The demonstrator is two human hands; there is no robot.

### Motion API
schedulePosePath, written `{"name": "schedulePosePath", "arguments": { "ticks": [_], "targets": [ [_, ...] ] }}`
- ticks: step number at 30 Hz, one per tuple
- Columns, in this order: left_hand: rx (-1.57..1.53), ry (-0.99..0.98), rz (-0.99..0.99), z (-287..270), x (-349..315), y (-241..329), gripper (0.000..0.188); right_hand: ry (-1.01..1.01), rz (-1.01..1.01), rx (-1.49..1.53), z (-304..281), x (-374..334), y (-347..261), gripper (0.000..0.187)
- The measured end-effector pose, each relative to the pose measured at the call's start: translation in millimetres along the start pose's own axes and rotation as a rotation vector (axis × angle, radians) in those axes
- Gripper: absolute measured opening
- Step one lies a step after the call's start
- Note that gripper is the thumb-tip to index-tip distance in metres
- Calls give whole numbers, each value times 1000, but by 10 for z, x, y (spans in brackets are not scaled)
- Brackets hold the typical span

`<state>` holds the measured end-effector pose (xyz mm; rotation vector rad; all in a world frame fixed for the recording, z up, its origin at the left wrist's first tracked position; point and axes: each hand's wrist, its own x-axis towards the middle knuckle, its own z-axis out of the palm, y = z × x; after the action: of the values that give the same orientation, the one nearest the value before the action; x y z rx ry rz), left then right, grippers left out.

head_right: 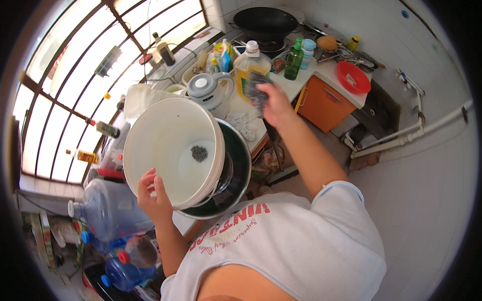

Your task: The person fills a white bucket with water from a tap and uses a steel wool scrubber to clean the interior and exterior surfaces. They scrub the bottom and sides of the bucket, rinse it under running water, and repeat the scrubbing process to ensure thorough cleaning.

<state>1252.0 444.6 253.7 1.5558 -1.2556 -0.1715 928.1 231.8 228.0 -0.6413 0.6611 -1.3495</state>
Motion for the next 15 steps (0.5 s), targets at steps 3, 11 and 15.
{"name": "schedulePosePath", "arguments": {
  "ticks": [3,11,15],
  "targets": [
    [-48,-28,-1,13,2,8,11,195,0,176,-983,-10,-143,29],
    [-37,236,320,245,8,316,8,586,184,73,-2238,171,-617,29],
    [-383,56,314,962,-130,938,4,441,17,-223,-2051,546,-573,39]
  ]
}}
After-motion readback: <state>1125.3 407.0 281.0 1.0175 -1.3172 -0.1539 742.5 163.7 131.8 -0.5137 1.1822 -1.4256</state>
